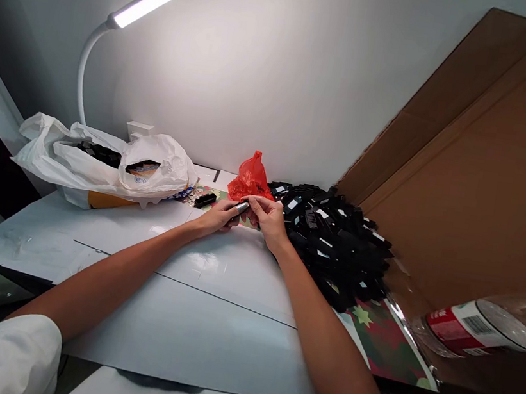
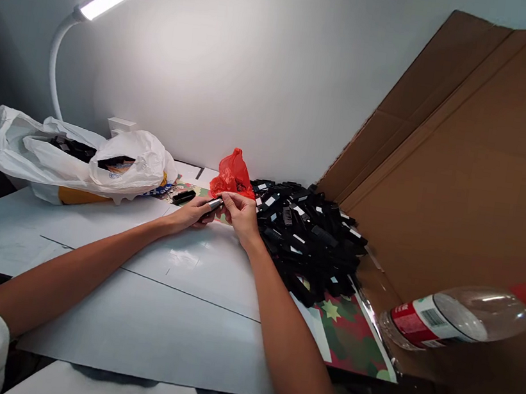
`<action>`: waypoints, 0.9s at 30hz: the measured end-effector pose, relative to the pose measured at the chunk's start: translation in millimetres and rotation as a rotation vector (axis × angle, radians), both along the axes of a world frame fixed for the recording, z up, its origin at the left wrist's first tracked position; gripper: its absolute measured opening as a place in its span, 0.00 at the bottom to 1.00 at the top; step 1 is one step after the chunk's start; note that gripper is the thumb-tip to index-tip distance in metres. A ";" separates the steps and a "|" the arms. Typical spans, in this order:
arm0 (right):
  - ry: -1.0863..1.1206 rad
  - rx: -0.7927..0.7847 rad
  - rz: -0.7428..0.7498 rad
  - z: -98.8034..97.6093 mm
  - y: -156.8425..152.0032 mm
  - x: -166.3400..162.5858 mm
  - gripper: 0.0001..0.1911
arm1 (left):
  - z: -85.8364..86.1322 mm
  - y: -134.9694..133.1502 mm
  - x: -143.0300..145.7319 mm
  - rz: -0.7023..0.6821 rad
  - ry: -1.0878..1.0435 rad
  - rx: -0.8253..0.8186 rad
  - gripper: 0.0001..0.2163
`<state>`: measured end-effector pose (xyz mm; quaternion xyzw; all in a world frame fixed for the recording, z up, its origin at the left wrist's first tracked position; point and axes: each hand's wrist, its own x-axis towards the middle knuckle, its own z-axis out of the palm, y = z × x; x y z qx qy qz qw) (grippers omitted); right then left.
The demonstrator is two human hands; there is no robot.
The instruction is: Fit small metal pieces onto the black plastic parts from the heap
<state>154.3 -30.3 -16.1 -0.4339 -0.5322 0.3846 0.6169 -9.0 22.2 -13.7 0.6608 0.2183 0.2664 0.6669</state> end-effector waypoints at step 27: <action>-0.180 0.080 -0.147 -2.4 1.9 -11.7 0.28 | 0.8 -1.7 -2.6 0.158 0.086 0.116 0.29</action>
